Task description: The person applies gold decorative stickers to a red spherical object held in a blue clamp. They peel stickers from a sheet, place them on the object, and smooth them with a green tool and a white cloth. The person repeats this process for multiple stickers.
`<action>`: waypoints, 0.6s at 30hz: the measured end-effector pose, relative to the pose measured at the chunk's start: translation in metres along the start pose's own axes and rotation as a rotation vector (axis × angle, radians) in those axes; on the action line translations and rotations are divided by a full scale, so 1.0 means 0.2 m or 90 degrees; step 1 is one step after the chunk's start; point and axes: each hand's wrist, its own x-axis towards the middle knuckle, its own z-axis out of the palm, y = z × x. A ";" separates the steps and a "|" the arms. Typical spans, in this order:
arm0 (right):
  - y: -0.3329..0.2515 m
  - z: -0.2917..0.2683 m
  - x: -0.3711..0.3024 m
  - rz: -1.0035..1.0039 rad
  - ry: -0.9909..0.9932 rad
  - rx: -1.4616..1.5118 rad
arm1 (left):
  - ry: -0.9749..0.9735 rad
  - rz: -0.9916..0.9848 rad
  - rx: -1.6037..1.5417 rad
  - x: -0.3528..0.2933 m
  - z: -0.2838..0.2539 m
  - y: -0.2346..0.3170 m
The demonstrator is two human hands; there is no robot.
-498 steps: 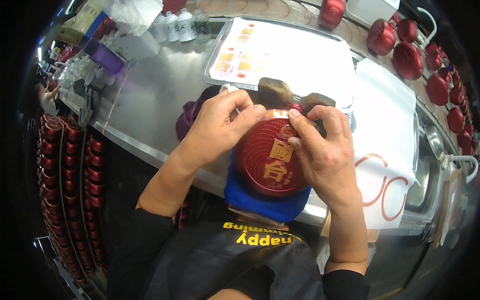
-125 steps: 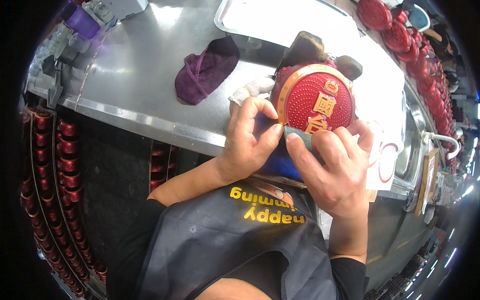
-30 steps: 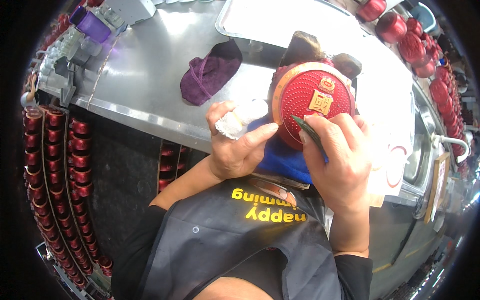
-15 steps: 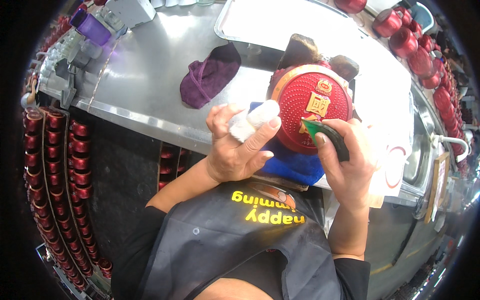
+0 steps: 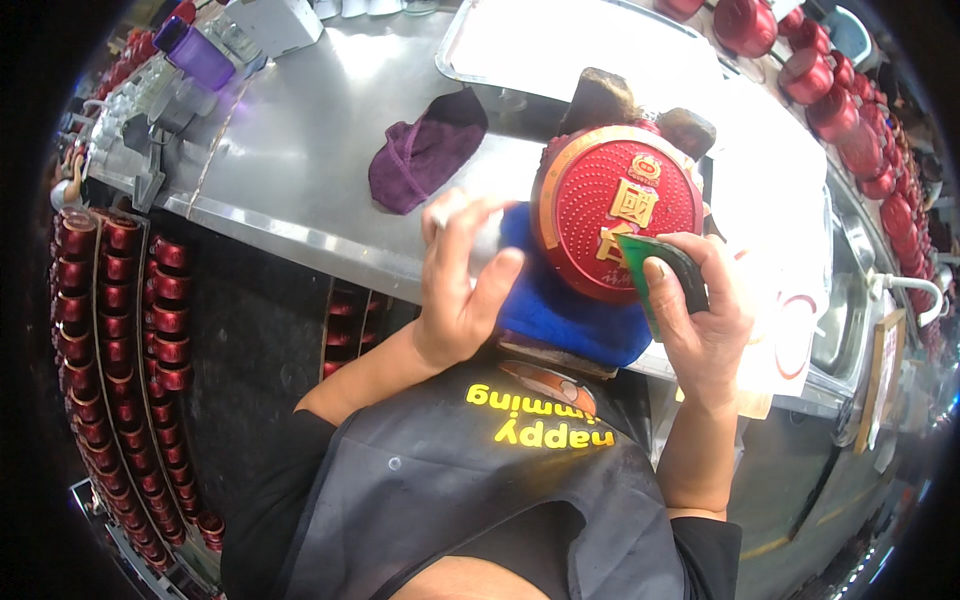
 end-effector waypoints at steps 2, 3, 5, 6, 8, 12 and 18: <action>0.00 0.00 0.00 -0.023 -0.001 -0.010 | -0.007 -0.102 -0.060 0.04 0.04 0.00; 0.00 0.00 0.00 -0.040 0.001 -0.020 | -0.018 -0.133 -0.118 0.05 0.06 0.00; 0.00 0.00 0.00 -0.045 0.009 -0.017 | -0.005 -0.160 -0.174 0.05 0.07 0.00; 0.00 0.00 0.00 -0.032 0.015 -0.004 | -0.002 -0.177 -0.201 0.04 0.08 -0.01; 0.01 0.00 0.00 -0.014 0.020 0.009 | -0.017 -0.112 -0.114 0.02 0.06 -0.01; 0.03 0.00 -0.01 -0.012 0.021 0.011 | -0.029 0.101 0.114 -0.03 0.02 -0.01; 0.08 -0.03 -0.03 0.054 0.065 0.089 | -0.136 0.169 0.165 -0.10 -0.06 0.07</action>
